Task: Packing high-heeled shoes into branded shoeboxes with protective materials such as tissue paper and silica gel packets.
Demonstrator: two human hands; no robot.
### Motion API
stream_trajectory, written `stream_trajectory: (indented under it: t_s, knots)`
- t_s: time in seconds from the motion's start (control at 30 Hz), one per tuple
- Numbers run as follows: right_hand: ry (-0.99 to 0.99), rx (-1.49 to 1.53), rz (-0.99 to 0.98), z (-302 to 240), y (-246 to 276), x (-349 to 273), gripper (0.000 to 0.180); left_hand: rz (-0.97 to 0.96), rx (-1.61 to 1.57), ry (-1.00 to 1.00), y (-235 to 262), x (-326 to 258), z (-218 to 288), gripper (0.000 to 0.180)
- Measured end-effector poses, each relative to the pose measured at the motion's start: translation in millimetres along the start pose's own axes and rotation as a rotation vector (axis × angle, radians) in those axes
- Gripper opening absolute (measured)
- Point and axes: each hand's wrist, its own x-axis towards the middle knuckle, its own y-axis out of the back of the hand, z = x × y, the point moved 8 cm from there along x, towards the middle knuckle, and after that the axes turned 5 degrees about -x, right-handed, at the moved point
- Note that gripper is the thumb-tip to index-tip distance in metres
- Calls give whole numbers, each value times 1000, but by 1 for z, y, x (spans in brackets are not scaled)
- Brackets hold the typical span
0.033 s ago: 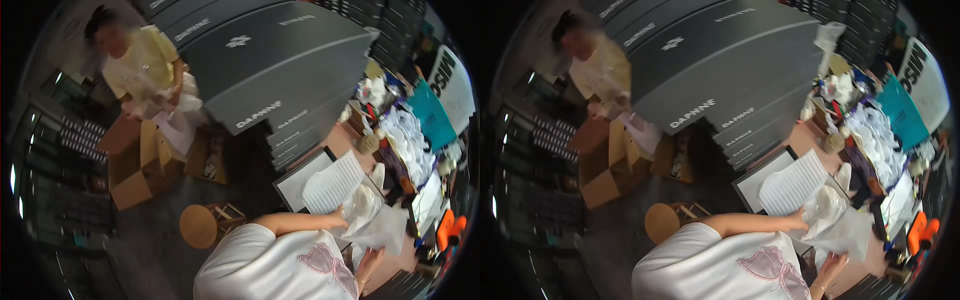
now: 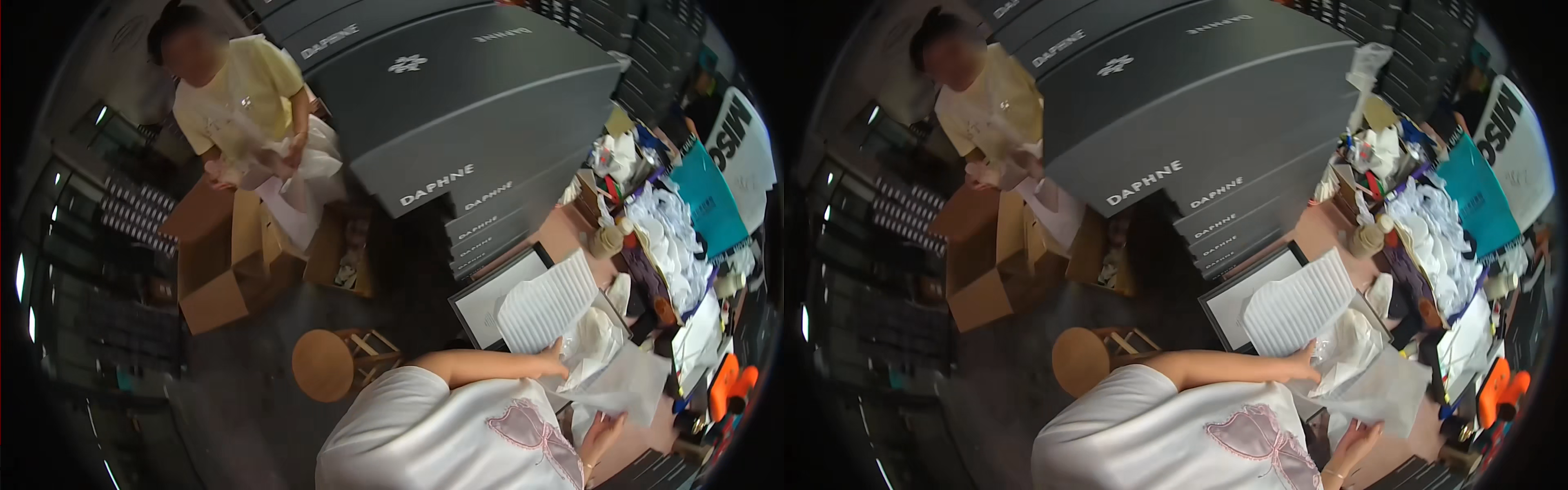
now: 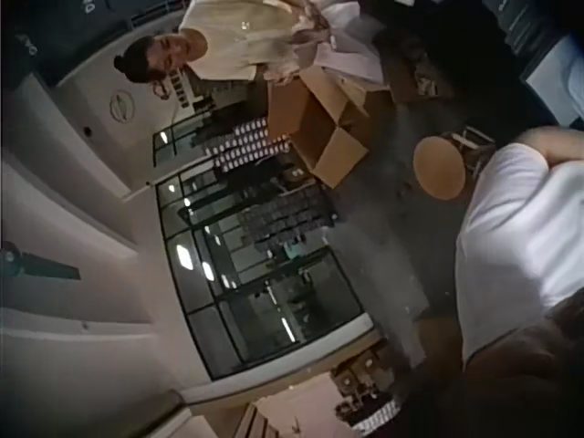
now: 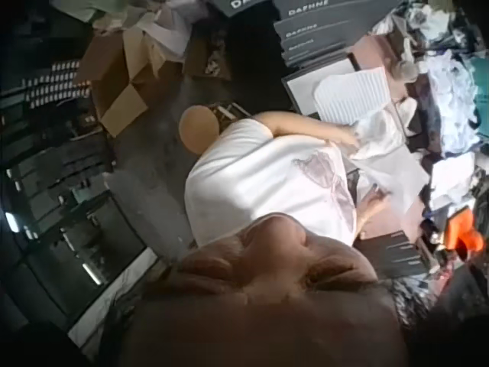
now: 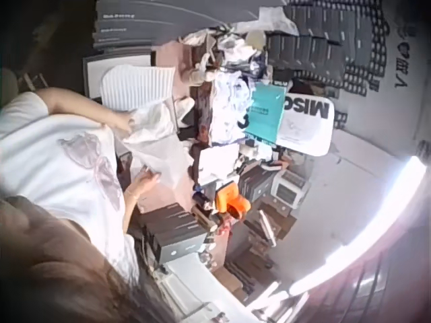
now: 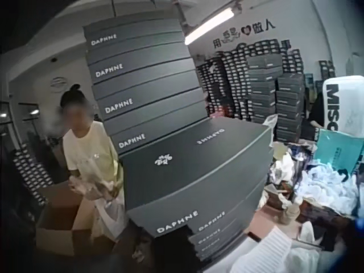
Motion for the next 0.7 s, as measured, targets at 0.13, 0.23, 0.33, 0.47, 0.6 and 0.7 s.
stream_trajectory:
  t_s: [0.13, 0.23, 0.33, 0.47, 0.6, 0.7]
  knots:
    - [-135, 107, 42, 1, 8, 8, 41, -85, -62, -126, -8, -5, -3, 100]
    - [-339, -56, 150, 42, 48, 4, 38, -95, -23, -429, 5, -27, 27, 75]
    - [-563, -237, 296, 76, 98, -6, 35, 175, 63, -786, 31, -50, 61, 59]
    - [-764, -845, -632, 41, -10, -54, 32, 422, 153, -798, 68, -61, 61, 60]
    - [-528, -522, -816, 11, -170, -78, 44, 282, 218, -642, 48, -32, 28, 66]
    - [-205, -772, -661, 27, -211, -55, 60, 250, 266, -619, 47, -30, 32, 60]
